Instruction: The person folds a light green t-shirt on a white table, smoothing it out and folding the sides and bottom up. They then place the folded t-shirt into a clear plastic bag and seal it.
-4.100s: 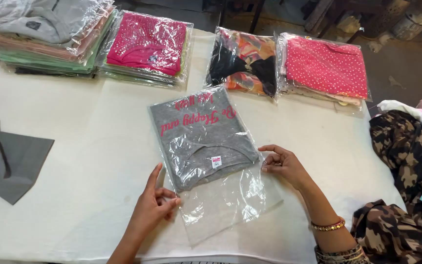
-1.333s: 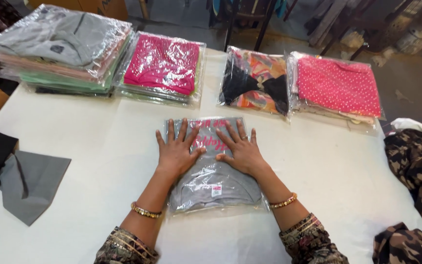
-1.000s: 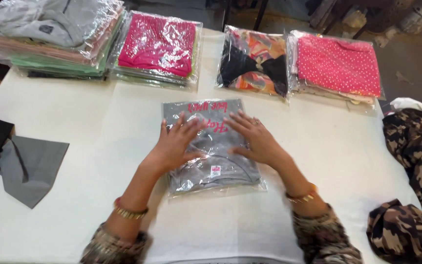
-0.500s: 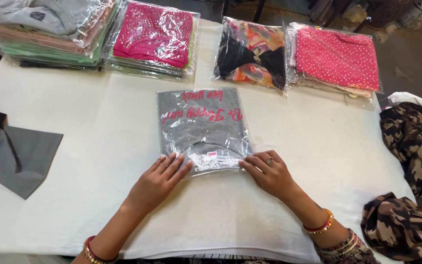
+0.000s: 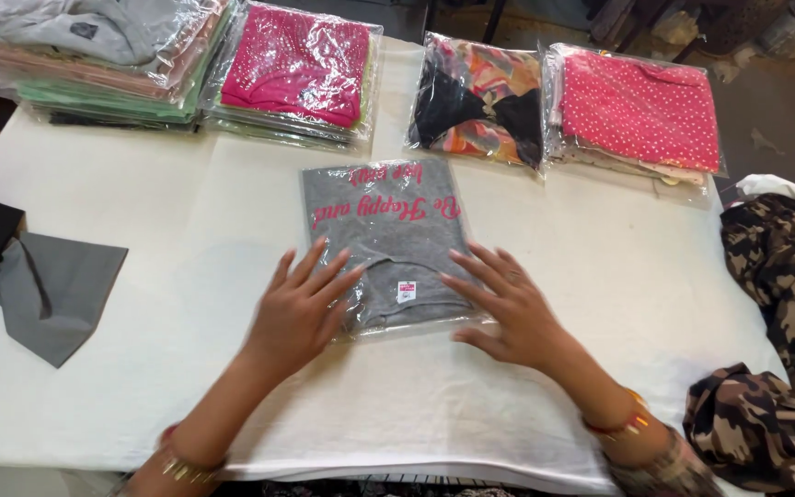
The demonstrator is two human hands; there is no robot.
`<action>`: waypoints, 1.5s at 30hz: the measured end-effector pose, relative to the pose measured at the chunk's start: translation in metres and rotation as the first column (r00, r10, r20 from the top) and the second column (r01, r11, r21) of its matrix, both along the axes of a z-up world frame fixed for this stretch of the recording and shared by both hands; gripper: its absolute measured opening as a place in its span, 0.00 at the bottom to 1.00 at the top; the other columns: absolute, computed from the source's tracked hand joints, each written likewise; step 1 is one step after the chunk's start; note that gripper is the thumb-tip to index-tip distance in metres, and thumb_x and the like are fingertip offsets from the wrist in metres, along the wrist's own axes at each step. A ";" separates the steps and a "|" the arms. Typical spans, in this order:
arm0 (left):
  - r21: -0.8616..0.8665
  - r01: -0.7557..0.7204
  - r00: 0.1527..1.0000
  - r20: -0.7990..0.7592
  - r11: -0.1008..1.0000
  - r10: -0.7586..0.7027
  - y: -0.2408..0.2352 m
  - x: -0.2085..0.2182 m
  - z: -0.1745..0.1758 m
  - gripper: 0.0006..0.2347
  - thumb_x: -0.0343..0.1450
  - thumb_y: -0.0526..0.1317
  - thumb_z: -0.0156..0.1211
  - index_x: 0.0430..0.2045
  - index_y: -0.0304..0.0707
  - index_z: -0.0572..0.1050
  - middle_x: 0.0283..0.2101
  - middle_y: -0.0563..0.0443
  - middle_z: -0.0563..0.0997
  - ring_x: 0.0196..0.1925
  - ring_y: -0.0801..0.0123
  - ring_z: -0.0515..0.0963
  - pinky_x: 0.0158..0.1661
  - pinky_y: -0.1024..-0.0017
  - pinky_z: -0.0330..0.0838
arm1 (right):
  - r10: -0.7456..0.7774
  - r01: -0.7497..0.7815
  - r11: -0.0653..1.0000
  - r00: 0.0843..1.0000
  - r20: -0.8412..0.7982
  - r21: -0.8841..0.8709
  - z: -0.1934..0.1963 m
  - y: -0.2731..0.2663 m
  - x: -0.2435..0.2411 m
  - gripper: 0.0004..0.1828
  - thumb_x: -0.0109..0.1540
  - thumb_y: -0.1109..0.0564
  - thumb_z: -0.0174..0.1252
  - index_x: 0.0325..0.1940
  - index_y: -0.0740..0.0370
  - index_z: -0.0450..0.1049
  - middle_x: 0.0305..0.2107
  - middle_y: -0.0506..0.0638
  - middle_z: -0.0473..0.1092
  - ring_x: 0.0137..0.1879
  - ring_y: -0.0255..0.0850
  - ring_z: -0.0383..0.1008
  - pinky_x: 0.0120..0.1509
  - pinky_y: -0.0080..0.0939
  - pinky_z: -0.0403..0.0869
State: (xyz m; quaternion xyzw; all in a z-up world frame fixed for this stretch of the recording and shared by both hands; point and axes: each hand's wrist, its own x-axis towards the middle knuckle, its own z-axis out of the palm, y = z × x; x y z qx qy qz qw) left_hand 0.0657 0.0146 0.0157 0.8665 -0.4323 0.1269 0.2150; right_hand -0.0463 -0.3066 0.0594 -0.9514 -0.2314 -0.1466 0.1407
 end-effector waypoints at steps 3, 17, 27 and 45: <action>-0.013 0.011 0.999 0.050 1.000 -0.011 -0.050 0.003 -0.025 0.27 0.73 0.58 0.50 0.69 0.55 0.62 0.74 0.46 0.59 0.78 0.43 0.46 0.67 0.33 0.38 | -0.018 0.016 0.987 1.000 -0.008 -0.162 -0.039 0.029 0.030 0.51 0.56 0.24 0.56 0.76 0.50 0.57 0.75 0.55 0.47 0.81 0.58 0.37 0.76 0.73 0.38; 0.253 0.015 0.980 -0.196 0.967 0.036 -0.051 -0.001 -0.034 0.33 0.69 0.63 0.53 0.69 0.59 0.57 0.77 0.47 0.49 0.77 0.41 0.39 0.63 0.26 0.33 | -0.102 0.070 0.986 0.972 -0.212 -0.152 -0.066 0.018 0.028 0.46 0.58 0.27 0.58 0.76 0.47 0.59 0.75 0.55 0.47 0.81 0.56 0.37 0.76 0.70 0.39; -0.153 -0.646 0.180 -0.983 0.748 -0.045 0.048 -0.007 -0.039 0.34 0.65 0.34 0.64 0.68 0.43 0.58 0.50 0.46 0.78 0.45 0.63 0.85 0.46 0.64 0.83 | -0.309 0.751 0.572 0.569 -0.762 0.329 -0.064 -0.062 -0.001 0.37 0.57 0.52 0.68 0.70 0.52 0.66 0.36 0.52 0.75 0.35 0.37 0.76 0.39 0.38 0.80; 0.040 -0.457 -0.094 -0.996 0.889 -0.004 0.037 -0.016 -0.014 0.35 0.72 0.45 0.61 0.72 0.54 0.46 0.34 0.34 0.83 0.31 0.58 0.85 0.35 0.62 0.84 | 0.092 0.702 0.145 0.692 -0.716 0.697 -0.056 -0.019 0.005 0.32 0.58 0.65 0.61 0.67 0.57 0.66 0.35 0.46 0.75 0.40 0.32 0.76 0.46 0.36 0.80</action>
